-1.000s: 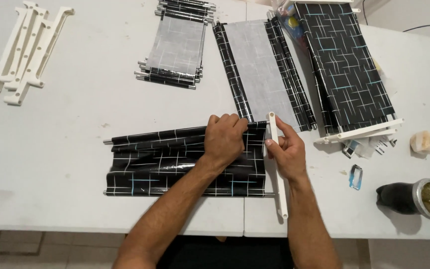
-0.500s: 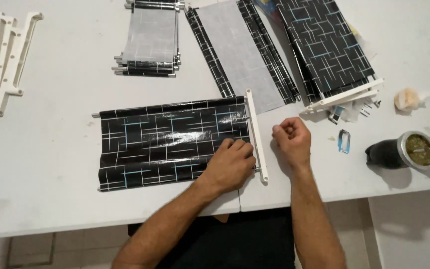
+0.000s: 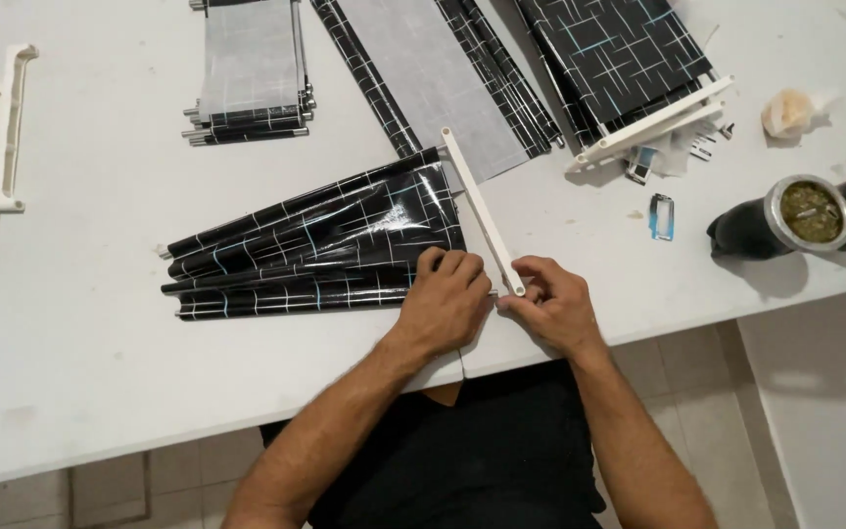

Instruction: Assembling a multi-tier shelf unit by sliding fabric onto rods and connecting them to plastic frames

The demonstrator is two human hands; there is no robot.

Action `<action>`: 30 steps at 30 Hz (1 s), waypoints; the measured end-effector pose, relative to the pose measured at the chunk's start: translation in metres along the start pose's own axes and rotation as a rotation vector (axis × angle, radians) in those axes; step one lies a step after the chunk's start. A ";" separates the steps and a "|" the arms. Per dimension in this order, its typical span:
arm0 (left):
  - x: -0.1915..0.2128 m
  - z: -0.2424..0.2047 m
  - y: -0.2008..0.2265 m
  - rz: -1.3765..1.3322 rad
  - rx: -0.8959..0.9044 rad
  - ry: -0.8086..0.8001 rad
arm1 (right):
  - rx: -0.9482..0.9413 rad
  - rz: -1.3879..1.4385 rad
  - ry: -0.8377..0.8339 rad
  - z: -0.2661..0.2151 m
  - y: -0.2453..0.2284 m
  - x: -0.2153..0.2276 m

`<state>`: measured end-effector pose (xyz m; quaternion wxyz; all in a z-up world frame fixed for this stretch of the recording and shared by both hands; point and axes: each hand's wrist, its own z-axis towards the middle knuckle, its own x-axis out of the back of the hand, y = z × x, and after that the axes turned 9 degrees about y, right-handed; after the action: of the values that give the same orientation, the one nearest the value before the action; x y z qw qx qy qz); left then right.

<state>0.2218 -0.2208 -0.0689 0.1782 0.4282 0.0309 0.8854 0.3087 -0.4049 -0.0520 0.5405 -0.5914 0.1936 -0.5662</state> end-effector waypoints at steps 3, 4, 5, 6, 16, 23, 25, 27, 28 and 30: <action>-0.014 -0.008 0.001 -0.034 -0.027 0.016 | 0.013 0.065 -0.033 -0.003 0.016 0.002; -0.019 -0.010 0.001 -0.019 -0.039 0.055 | 0.005 0.132 -0.075 -0.002 0.020 0.004; -0.024 -0.012 0.002 0.001 -0.044 0.096 | -0.001 0.199 -0.125 -0.001 0.025 0.005; -0.021 -0.011 0.003 0.000 -0.036 0.094 | -0.005 0.198 -0.133 -0.001 0.024 0.006; -0.008 -0.006 0.010 0.022 -0.017 0.167 | -0.048 0.318 -0.215 -0.001 0.030 0.010; -0.009 -0.006 0.013 0.036 0.011 0.186 | -0.049 0.380 -0.251 0.002 0.039 0.013; -0.007 -0.005 0.017 0.029 0.013 0.188 | -0.063 0.384 -0.239 0.000 0.041 0.014; -0.006 -0.005 0.020 0.026 0.012 0.196 | -0.069 0.386 -0.228 -0.001 0.043 0.014; -0.005 -0.005 0.022 0.036 0.024 0.207 | -0.076 0.406 -0.222 -0.001 0.043 0.014; -0.001 -0.008 0.030 0.043 0.055 0.210 | -0.097 0.423 -0.232 -0.006 0.037 0.016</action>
<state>0.2080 -0.2486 -0.0686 0.1431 0.3381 0.0645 0.9279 0.3218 -0.4331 -0.0776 0.6367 -0.6239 0.2770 -0.3587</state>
